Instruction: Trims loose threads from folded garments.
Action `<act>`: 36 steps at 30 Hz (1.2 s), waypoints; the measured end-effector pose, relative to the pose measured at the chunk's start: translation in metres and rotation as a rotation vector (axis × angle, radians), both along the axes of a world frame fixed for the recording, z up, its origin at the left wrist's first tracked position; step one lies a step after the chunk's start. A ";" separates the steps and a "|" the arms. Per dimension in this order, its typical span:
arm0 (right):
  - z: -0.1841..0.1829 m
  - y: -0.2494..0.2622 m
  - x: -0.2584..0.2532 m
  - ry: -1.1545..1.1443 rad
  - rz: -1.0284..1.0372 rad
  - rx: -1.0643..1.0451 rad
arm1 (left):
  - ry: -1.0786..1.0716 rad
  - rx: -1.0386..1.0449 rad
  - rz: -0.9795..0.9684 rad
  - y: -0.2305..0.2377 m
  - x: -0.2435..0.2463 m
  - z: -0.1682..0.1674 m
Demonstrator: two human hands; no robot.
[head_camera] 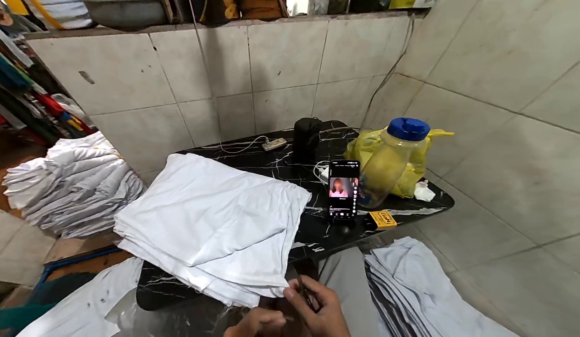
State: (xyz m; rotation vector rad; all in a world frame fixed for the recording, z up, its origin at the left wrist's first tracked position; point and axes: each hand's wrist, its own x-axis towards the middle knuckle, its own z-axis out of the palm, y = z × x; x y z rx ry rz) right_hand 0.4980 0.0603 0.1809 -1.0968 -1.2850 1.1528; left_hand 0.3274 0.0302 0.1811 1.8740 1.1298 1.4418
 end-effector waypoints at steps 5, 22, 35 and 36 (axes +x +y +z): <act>-0.013 0.005 0.008 0.340 0.083 -0.247 | 0.509 -0.379 -0.275 0.003 -0.039 0.009; -0.026 0.013 -0.001 -0.016 -0.131 0.002 | 0.158 0.154 0.364 0.048 -0.029 0.041; -0.030 0.007 -0.016 0.344 0.097 -0.360 | 0.601 0.082 0.052 0.049 -0.063 0.002; -0.030 0.008 -0.016 0.375 0.115 -0.405 | 0.598 0.085 0.040 0.048 -0.064 0.003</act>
